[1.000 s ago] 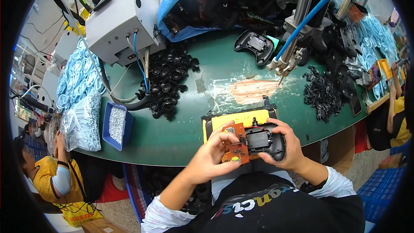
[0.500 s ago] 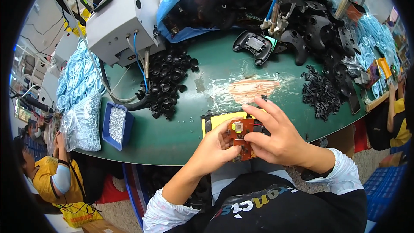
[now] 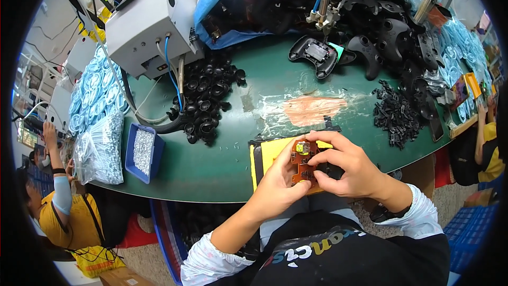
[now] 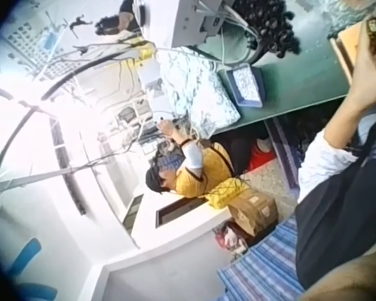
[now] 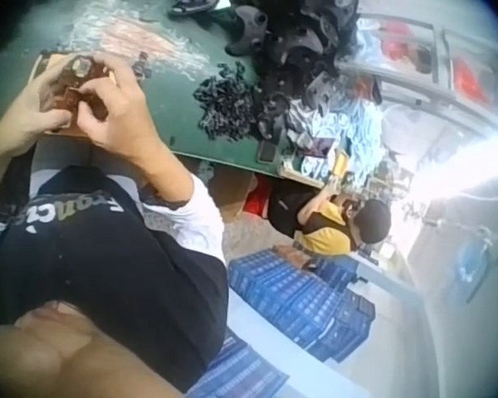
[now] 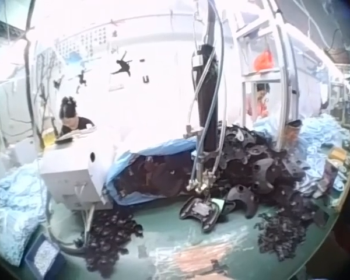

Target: Assembling internal components and outer shells of game controllers at a manufacturing workstation.

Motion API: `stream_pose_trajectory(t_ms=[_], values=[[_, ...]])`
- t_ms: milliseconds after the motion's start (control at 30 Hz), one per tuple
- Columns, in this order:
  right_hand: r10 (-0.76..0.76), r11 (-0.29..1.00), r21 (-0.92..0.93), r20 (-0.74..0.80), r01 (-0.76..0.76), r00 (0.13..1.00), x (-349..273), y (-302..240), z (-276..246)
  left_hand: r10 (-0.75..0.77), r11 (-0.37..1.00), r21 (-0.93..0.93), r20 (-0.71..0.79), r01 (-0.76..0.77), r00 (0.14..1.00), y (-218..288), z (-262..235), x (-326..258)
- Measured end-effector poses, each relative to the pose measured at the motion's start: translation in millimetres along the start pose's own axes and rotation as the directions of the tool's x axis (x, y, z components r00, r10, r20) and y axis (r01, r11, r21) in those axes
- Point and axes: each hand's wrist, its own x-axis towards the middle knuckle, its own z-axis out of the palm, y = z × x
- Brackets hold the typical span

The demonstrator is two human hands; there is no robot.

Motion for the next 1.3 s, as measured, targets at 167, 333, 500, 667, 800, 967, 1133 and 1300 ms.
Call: stream_pose_trajectory(t_ms=[167,333,500,667,800,967,1133,1300], values=[[0.023,0.993,-0.117,-0.005,-0.023,1.000,1,-4,7,0.071,0.943,0.327,-0.018,-0.062,0.997,0,8,0],[0.103,0.976,-0.193,-0.006,-0.102,0.995,3,-14,5,-0.031,0.957,0.288,-0.007,0.032,0.999,4,11,0],[-0.020,0.935,-0.355,0.008,0.022,1.000,7,-15,1,-0.111,0.974,0.195,-0.033,0.115,0.993,4,7,3],[-0.062,0.858,-0.504,0.099,0.103,0.993,16,-30,-9,-0.102,0.928,0.342,-0.154,0.150,0.983,1,4,-1],[-0.193,0.883,-0.376,0.255,0.281,0.947,32,-12,-16,-0.096,0.800,0.586,-0.090,0.131,0.991,6,7,1],[-0.098,0.965,-0.245,-0.002,0.094,0.995,33,4,-18,-0.151,0.966,0.190,-0.132,0.174,0.980,3,-7,4],[0.157,0.943,-0.306,0.051,-0.134,0.986,-37,-14,-27,-0.132,0.991,-0.036,-0.057,0.131,0.990,17,-33,4],[0.047,0.980,-0.197,0.043,-0.038,0.998,-50,13,14,-0.220,0.969,-0.142,-0.147,0.200,0.964,13,-28,-4]])
